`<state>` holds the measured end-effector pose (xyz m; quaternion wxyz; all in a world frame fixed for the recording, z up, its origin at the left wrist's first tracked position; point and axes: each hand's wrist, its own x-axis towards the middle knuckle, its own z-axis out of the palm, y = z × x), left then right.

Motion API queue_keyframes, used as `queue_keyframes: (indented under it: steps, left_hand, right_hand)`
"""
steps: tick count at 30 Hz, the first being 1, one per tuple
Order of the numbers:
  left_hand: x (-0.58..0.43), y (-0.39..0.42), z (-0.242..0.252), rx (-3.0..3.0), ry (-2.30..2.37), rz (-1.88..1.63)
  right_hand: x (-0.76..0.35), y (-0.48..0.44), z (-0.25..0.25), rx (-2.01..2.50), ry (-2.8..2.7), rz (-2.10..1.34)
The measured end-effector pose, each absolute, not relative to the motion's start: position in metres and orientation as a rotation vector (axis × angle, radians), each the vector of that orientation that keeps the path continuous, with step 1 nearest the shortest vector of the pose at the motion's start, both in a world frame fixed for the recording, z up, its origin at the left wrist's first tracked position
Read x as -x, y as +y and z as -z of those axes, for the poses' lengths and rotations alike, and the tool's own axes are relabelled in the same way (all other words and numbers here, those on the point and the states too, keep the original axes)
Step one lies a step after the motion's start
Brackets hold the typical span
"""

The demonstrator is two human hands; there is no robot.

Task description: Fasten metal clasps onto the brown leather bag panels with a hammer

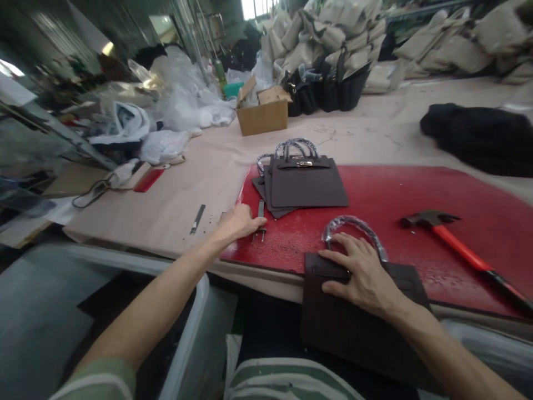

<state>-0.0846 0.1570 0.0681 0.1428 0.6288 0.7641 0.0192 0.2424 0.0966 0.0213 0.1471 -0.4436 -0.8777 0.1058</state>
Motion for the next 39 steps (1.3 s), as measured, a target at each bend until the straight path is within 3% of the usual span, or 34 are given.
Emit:
queue_keyframes:
  steps: [8, 16, 26, 39]
  left_hand:
    - [0.070, 0.176, -0.064, -1.467, 2.176, 0.024]
    - [0.089, 0.114, -0.066, -0.946, 1.503, -0.881]
    - [-0.026, 0.022, -0.014, -1.544, 1.184, -1.528]
    - [-0.040, 0.023, 0.018, -1.588, 1.236, -1.600]
  right_hand:
    - [-0.239, 0.091, -0.030, 1.323, -2.517, -0.372]
    - [-0.240, 0.091, -0.028, 1.292, -2.506, -0.376]
    - [-0.240, 0.090, -0.029, 1.281, -2.495, -0.387]
    - [-0.242, 0.089, -0.031, 1.286, -2.488, -0.375]
